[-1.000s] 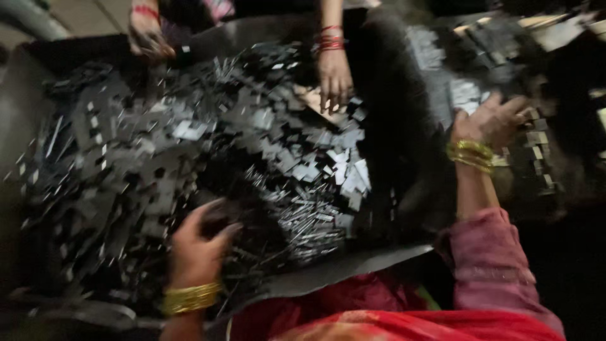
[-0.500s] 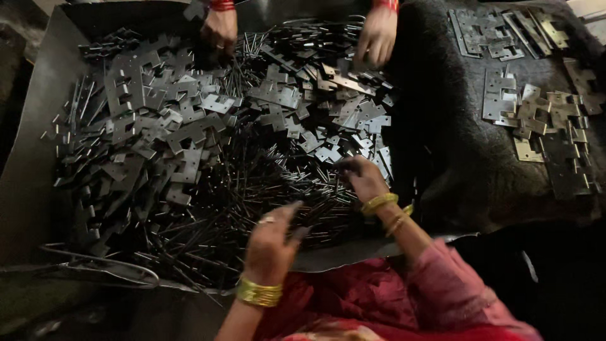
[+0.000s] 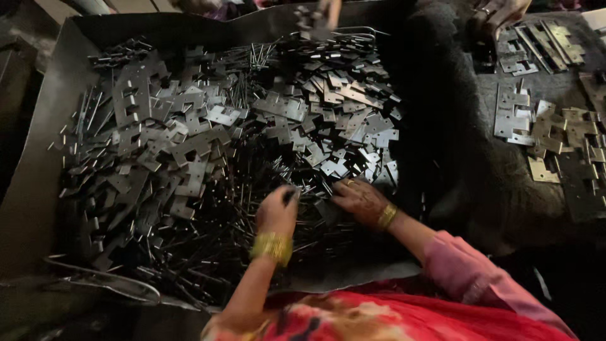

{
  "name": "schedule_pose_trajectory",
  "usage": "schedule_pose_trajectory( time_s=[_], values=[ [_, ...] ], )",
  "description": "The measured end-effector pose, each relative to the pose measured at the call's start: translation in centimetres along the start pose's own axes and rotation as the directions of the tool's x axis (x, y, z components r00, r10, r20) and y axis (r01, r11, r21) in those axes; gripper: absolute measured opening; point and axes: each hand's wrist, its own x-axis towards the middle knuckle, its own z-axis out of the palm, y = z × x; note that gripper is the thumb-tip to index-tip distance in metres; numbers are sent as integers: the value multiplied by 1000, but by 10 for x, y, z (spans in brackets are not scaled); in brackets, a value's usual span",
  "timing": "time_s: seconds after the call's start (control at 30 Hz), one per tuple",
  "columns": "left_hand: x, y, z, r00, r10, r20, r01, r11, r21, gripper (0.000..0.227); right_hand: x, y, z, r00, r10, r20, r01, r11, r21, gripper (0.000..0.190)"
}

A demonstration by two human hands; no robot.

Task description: The person sorts small metal parts from a large pile in a bin, picking them up by hand and placing them onto a nearby surface. Another person is also sorting parts in the background.

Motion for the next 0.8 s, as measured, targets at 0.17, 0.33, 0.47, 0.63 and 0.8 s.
schedule_pose_trajectory(
  time_s=[0.17,0.33,0.47,0.63,0.8],
  values=[
    [83,26,61,982,-181,-55,185,980,76,39,-16,-24,-13,647,760,62,-461,324,826,26],
    [98,20,74,954,-293,-62,295,955,34,36,-44,-36,-27,246,771,588,249,-636,730,27],
    [80,5,67,971,-210,-113,215,976,35,36,-50,-53,-7,244,699,672,324,-712,623,34],
    [89,-1,77,958,-213,-193,226,973,46,35,-43,-82,5,171,770,614,291,-635,716,27],
    [148,-22,118,942,-304,-139,313,949,46,37,-47,-98,-10,144,688,712,116,-726,678,27]
  ],
)
